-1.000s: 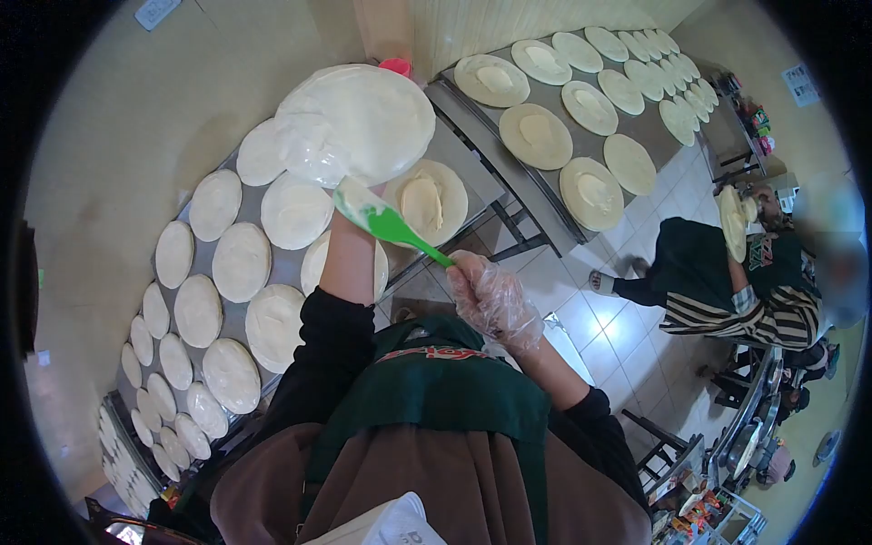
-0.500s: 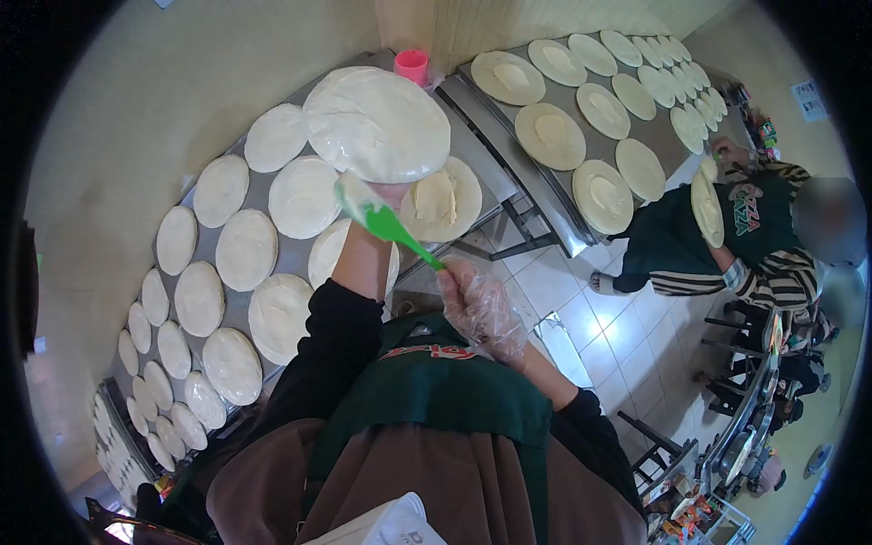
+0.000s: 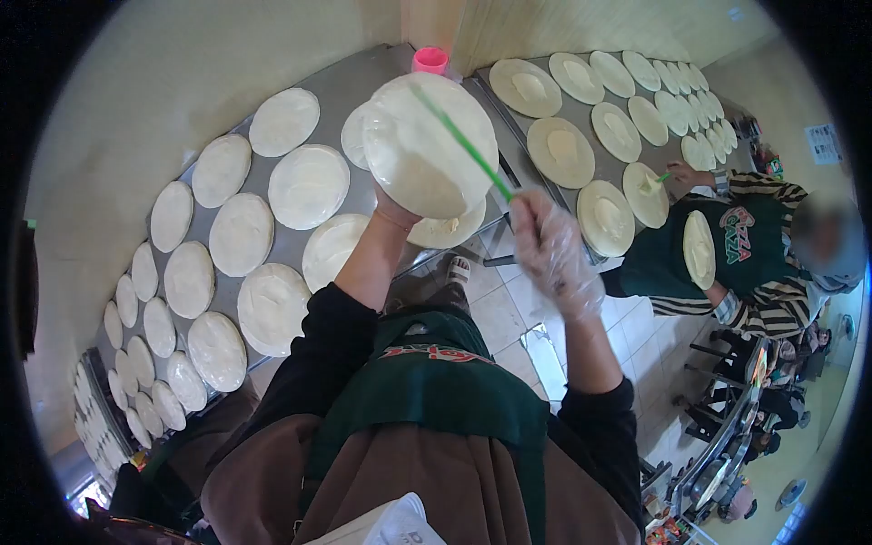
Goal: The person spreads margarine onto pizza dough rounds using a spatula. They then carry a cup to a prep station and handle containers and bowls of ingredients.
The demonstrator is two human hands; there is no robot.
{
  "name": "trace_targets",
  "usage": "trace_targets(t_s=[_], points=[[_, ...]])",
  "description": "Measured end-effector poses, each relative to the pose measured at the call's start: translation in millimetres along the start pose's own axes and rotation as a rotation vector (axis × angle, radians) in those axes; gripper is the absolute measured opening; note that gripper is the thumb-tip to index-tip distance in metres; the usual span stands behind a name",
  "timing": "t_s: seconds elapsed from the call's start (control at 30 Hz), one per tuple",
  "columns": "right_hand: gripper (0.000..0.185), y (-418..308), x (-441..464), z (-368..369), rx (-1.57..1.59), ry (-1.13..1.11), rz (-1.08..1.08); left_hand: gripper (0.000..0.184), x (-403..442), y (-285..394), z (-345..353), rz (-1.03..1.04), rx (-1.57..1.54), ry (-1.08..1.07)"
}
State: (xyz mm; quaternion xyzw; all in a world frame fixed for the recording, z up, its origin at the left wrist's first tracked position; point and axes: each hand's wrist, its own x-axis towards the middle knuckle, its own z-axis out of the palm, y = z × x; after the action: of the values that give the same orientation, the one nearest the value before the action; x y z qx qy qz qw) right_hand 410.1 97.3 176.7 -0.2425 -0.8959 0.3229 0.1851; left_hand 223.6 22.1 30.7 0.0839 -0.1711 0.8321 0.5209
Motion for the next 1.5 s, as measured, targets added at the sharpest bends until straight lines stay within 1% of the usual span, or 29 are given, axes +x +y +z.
trace_targets(t_s=[0.07, 0.17, 0.23, 0.3, 0.33, 0.4, 0.43, 0.5, 0.53, 0.6, 0.63, 0.7, 0.77, 0.83, 0.93, 1.03, 1.07, 1.1, 1.13, 1.17, 1.23, 1.27, 1.3, 1.33, 1.37, 1.4, 1.43, 1.47, 1.5], points=[[0.013, 2.4, 28.4, -14.2, -0.060, -0.017, 0.004, 0.064, 1.3, -5.7, -1.2, -0.033, -0.025, -0.052], [0.016, 24.0, 65.0, -23.7, -0.159, -0.033, -0.022, 0.062, 4.6, -12.9, 7.7, -0.117, -0.081, 0.002], [0.018, 31.8, 75.0, -28.6, -0.203, -0.042, -0.060, 0.062, 11.0, -17.1, 10.3, -0.160, -0.018, -0.007], [0.018, 24.9, 82.6, -35.7, -0.317, -0.156, -0.162, 0.060, 16.5, -21.3, 4.8, -0.171, -0.091, -0.016], [0.018, 19.1, 85.0, -38.8, -0.316, -0.162, -0.166, 0.057, 19.2, -22.2, 0.9, -0.185, -0.163, -0.026], [0.019, 7.9, 83.5, -45.0, -0.363, -0.315, -0.251, 0.059, 20.2, -19.6, -21.1, -0.165, -0.141, -0.024], [0.019, 7.1, 82.3, -47.7, -0.362, -0.318, -0.251, 0.062, 19.3, -18.9, -33.9, -0.153, -0.119, -0.025], [0.016, 7.3, 79.7, -53.0, -0.500, -0.396, -0.383, 0.061, 18.1, -19.4, -46.7, -0.137, -0.078, 0.005], [0.016, 8.0, 77.9, -56.3, -0.500, -0.397, -0.383, 0.059, 17.9, -19.5, -52.9, -0.122, -0.035, 0.035], [0.015, 11.3, 75.6, -63.6, -0.519, -0.346, -0.530, 0.058, 19.2, -24.0, -45.7, -0.133, 0.018, 0.081], [0.015, 13.1, 78.8, -66.5, -0.519, -0.347, -0.530, 0.058, 20.5, -26.0, -42.1, -0.145, 0.072, 0.127], [0.016, 17.7, 89.3, -70.5, -0.471, -0.357, -0.411, 0.059, 30.7, -31.9, -26.5, -0.149, 0.075, 0.160], [0.016, 24.6, 94.5, -69.5, -0.480, -0.332, -0.414, 0.060, 36.6, -33.7, -25.5, -0.156, 0.081, 0.193], [0.016, 31.5, 92.7, -67.5, -0.489, -0.303, -0.416, 0.061, 40.6, -31.5, -35.4, -0.230, -0.099, 0.050], [0.015, 39.2, 84.8, -65.9, -0.508, -0.361, -0.497, 0.060, 36.0, -27.4, -63.5, -0.203, -0.060, 0.103], [0.014, 43.3, 76.1, -73.8, -0.583, -0.430, -0.564, 0.059, 37.8, -33.0, -38.0, -0.110, 0.008, 0.022], [0.014, 41.0, 74.3, -77.7, -0.526, -0.489, -0.491, 0.059, 38.7, -37.7, -23.7, -0.111, 0.008, 0.021], [0.014, 39.9, 72.5, -80.8, -0.468, -0.545, -0.418, 0.058, 39.8, -43.4, -7.6, 0.009, 0.396, 0.246], [0.014, 40.7, 69.7, -82.8, -0.468, -0.544, -0.418, 0.058, 40.7, -46.3, -0.1, 0.135, 0.783, 0.471], [0.014, 42.0, 67.3, -84.9, -0.374, -0.489, -0.436, 0.058, 41.8, -40.6, -14.8, 0.135, 0.784, 0.471], [0.015, 51.0, 66.7, -87.4, -0.277, -0.433, -0.454, 0.053, 41.8, -20.6, -58.1, -0.002, 0.051, 0.080], [0.015, 62.1, 66.5, -86.4, -0.188, -0.443, -0.298, 0.053, 40.2, -15.5, -60.9, -0.001, 0.054, 0.082], [0.015, 73.1, 66.3, -84.7, -0.098, -0.451, -0.142, 0.054, 39.0, -10.2, -61.3, 0.070, 0.091, 0.159], [0.015, 82.5, 64.8, -83.0, -0.093, -0.452, -0.146, 0.056, 38.4, -4.1, -61.6, 0.144, 0.129, 0.235], [0.017, 91.0, 61.3, -80.9, 0.004, -0.406, -0.056, 0.056, 38.1, 2.2, -59.9, 0.151, 0.136, 0.236], [0.018, 97.5, 58.3, -78.2, 0.103, -0.363, 0.033, 0.058, 37.5, 9.1, -57.6, 0.184, 0.082, 0.196], [0.018, 102.2, 54.8, -75.6, 0.110, -0.369, 0.024, 0.061, 37.2, 17.3, -55.1, 0.218, 0.029, 0.154], [0.020, 105.9, 50.0, -73.9, 0.335, -0.357, 0.202, 0.061, 37.7, 26.1, -51.9, 0.228, 0.039, 0.154], [0.022, 109.2, 45.2, -70.9, 0.559, -0.341, 0.381, 0.062, 38.4, 35.7, -48.6, 0.298, 0.148, 0.215]])
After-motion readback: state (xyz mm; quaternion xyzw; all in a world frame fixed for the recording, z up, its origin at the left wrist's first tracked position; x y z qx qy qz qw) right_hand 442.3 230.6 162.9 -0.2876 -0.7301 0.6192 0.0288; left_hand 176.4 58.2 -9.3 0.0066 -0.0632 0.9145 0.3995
